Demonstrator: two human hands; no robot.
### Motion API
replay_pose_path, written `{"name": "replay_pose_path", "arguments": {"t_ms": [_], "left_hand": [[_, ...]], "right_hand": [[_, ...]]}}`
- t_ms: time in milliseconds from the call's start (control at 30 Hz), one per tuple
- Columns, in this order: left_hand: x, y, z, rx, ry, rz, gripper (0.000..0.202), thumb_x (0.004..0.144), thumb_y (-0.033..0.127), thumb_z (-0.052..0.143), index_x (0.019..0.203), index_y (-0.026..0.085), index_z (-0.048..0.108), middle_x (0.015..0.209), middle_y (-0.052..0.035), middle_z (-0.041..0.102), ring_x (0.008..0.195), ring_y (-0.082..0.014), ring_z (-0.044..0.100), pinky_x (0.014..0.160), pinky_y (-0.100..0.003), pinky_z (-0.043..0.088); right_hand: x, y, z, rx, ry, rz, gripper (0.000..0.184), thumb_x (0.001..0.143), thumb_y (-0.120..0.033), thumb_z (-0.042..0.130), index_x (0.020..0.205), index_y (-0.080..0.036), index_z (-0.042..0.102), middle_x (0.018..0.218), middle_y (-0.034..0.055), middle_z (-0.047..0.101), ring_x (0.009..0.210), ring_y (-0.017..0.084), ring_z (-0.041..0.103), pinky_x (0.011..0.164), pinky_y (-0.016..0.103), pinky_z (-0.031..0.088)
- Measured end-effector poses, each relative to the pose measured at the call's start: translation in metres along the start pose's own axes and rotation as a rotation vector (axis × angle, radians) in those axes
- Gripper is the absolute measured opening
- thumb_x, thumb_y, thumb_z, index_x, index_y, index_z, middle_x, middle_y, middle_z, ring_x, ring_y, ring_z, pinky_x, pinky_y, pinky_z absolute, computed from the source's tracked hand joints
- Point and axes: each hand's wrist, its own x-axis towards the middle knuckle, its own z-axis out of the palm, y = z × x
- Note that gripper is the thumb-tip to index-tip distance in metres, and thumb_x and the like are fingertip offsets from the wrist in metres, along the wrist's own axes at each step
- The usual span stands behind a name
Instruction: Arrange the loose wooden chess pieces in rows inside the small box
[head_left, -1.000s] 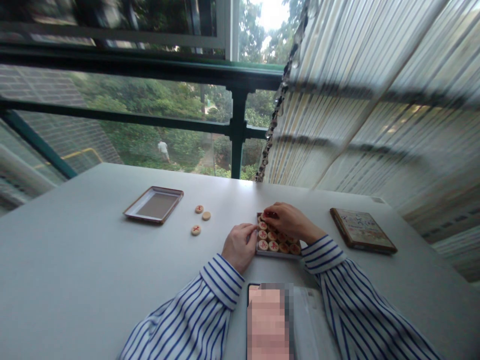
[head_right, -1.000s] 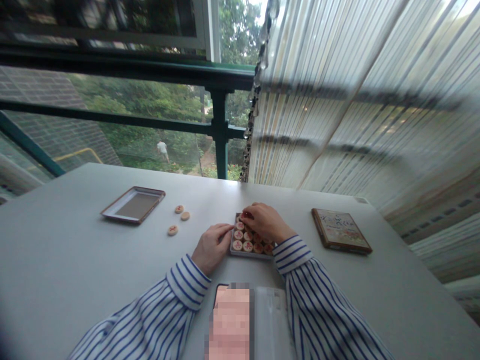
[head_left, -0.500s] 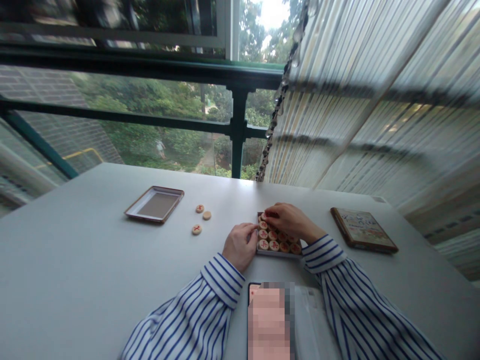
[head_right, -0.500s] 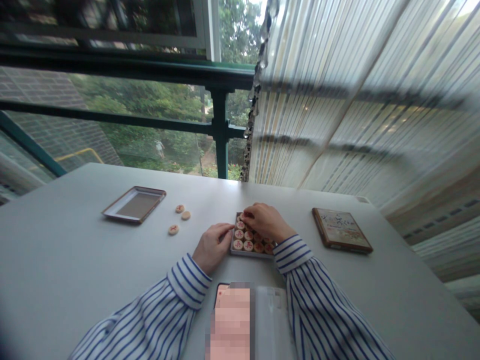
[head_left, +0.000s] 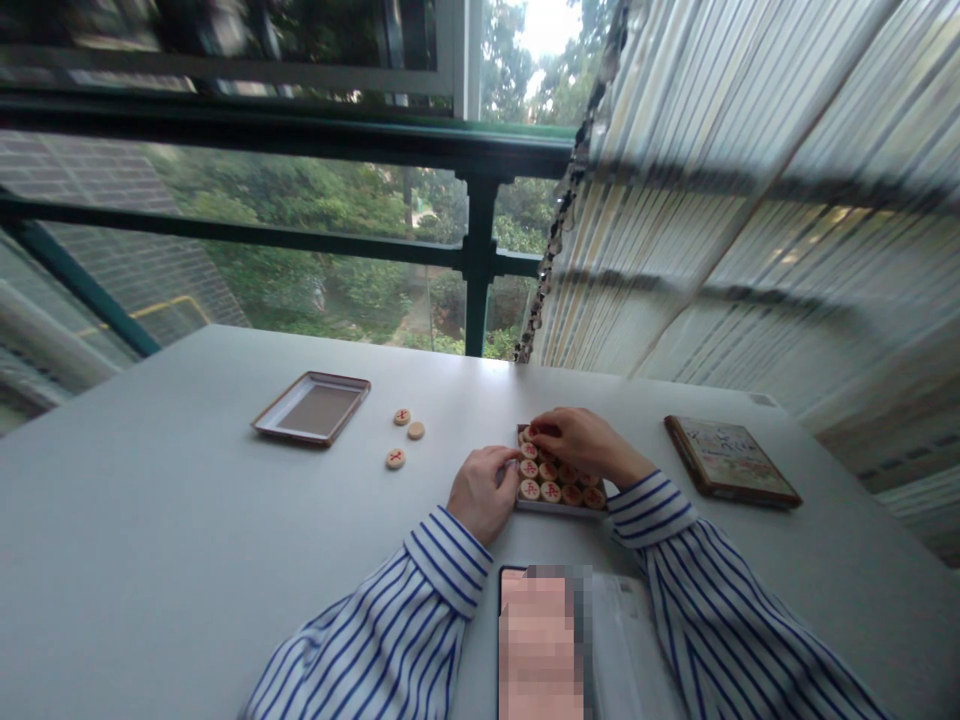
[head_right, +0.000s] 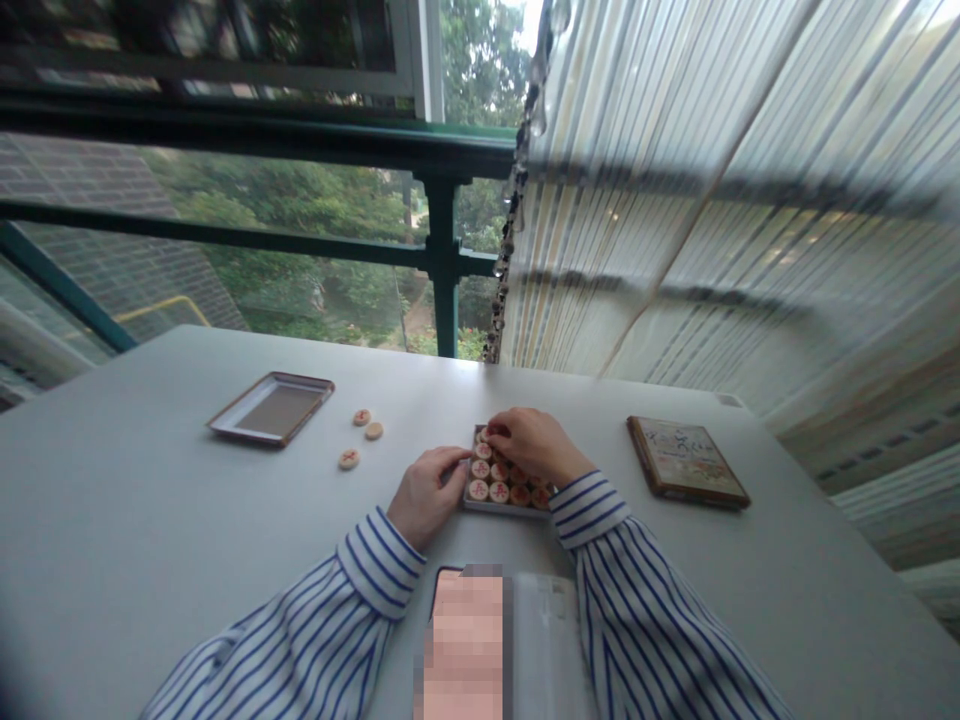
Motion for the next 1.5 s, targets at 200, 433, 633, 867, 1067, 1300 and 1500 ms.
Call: {"name": "replay_pose_path", "arguments": {"t_ms": [200,433,633,867,1067,1300,1500], "left_hand": [[0.0010,-0.0013,0.0009,-0.003,0.009,0.007,0.022,0.077,0.016,0.048,0.093,0.016,0.064,0.094,-0.0049,0.066,0.089,-0.0163,0.057,0.084,-0.031,0.045],[0.0006,-0.0011,0.0013,-0.008,0.018,0.009,0.022,0.077,0.016,0.049,0.093,0.017,0.064,0.094,-0.0045,0.066,0.088,-0.0164,0.057,0.084,-0.031,0.045],[0.0000,-0.0005,0.0004,-0.003,0.012,0.015,0.022,0.077,0.016,0.049,0.092,0.017,0.064,0.093,-0.0042,0.066,0.088,-0.0162,0.058,0.083,-0.030,0.045],[0.0006,-0.0012,0.0011,0.015,0.004,0.011,0.022,0.077,0.016,0.048,0.093,0.017,0.064,0.093,-0.0045,0.066,0.089,-0.0165,0.057,0.084,-0.031,0.045],[0.0000,-0.0024,0.0018,0.007,0.023,0.025,0.022,0.077,0.016,0.048,0.092,0.018,0.064,0.092,-0.0036,0.066,0.088,-0.0161,0.058,0.083,-0.030,0.045],[0.0002,-0.0013,0.0010,0.009,0.009,0.009,0.022,0.077,0.017,0.048,0.093,0.017,0.064,0.094,-0.0042,0.066,0.089,-0.0163,0.057,0.084,-0.030,0.045],[0.0005,-0.0011,0.0015,0.002,0.007,0.012,0.022,0.077,0.016,0.049,0.093,0.017,0.064,0.094,-0.0042,0.066,0.089,-0.0163,0.057,0.084,-0.030,0.045]], "right_hand": [[0.0004,-0.0004,0.0003,0.018,-0.004,0.019,0.026,0.081,-0.033,0.046,0.093,-0.023,0.067,0.090,0.0042,0.068,0.083,0.017,0.060,0.071,0.024,0.039],[0.0006,-0.0040,0.0004,0.057,-0.013,0.032,0.026,0.081,-0.032,0.046,0.093,-0.023,0.067,0.090,0.0046,0.068,0.083,0.016,0.060,0.072,0.023,0.039],[0.0020,-0.0033,0.0026,0.077,-0.006,0.035,0.026,0.081,-0.033,0.046,0.091,-0.022,0.068,0.088,0.0046,0.068,0.081,0.016,0.060,0.071,0.022,0.040],[0.0015,-0.0048,0.0020,0.074,0.000,0.025,0.028,0.082,-0.035,0.044,0.089,-0.021,0.068,0.083,0.0046,0.069,0.075,0.015,0.060,0.064,0.022,0.039],[0.0015,-0.0063,0.0012,0.083,0.001,0.043,0.027,0.081,-0.034,0.046,0.089,-0.021,0.068,0.084,0.0049,0.069,0.076,0.015,0.060,0.066,0.022,0.038],[0.0022,-0.0050,0.0025,0.086,0.007,0.029,0.028,0.081,-0.035,0.045,0.088,-0.020,0.068,0.083,0.0054,0.069,0.076,0.016,0.060,0.066,0.022,0.038],[0.0017,-0.0054,0.0018,0.090,0.006,0.020,0.028,0.082,-0.034,0.045,0.088,-0.020,0.068,0.082,0.0050,0.069,0.075,0.015,0.060,0.065,0.021,0.038]]}}
